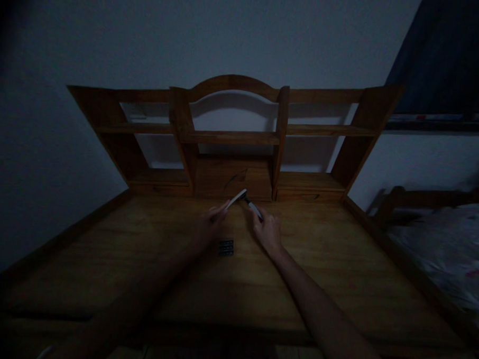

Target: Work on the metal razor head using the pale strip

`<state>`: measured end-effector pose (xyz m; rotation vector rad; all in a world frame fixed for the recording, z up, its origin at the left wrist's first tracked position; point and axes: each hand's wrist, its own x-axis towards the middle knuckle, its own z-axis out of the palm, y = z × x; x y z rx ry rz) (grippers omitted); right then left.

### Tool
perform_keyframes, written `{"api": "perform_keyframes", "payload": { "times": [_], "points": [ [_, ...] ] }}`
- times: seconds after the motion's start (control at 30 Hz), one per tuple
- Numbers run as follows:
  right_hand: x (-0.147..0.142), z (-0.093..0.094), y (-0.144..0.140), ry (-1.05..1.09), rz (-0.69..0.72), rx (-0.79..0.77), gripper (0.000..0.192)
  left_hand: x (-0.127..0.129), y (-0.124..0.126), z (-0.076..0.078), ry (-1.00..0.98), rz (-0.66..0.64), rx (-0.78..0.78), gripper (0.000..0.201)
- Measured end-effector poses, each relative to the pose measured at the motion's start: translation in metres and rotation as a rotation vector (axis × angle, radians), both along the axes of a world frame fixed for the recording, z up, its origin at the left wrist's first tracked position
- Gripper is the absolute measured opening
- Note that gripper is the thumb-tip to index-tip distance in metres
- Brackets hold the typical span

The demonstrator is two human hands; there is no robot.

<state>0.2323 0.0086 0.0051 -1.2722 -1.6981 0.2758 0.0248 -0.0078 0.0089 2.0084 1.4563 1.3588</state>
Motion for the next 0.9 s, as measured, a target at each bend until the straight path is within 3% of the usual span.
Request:
{"api": "perform_keyframes", "payload": {
  "times": [0.07, 0.23, 0.37, 0.73, 0.9],
  "points": [
    [0.0003, -0.0001, 0.0000, 0.005, 0.041, -0.004, 0.043, 0.0003, 0.0001, -0.0002, -0.005, 0.000, 0.000, 0.044],
    [0.0020, 0.0011, 0.0024, 0.088, -0.027, 0.013, 0.043, 0.0007, 0.0004, -0.0002, -0.016, 0.002, 0.019, 0.043],
    [0.0039, 0.0039, 0.0016, 0.085, 0.040, 0.023, 0.042, -0.0008, 0.0000, 0.0001, -0.017, -0.008, 0.028, 0.043],
    [0.0039, 0.0033, 0.0022, 0.096, -0.011, 0.035, 0.043, -0.0027, 0.0026, -0.0015, -0.018, 0.004, 0.038, 0.043],
    [0.0045, 0.0040, 0.0009, 0.060, 0.040, 0.012, 0.043, -0.0015, 0.0013, 0.0003, -0.030, -0.012, 0.022, 0.043]
  ]
}}
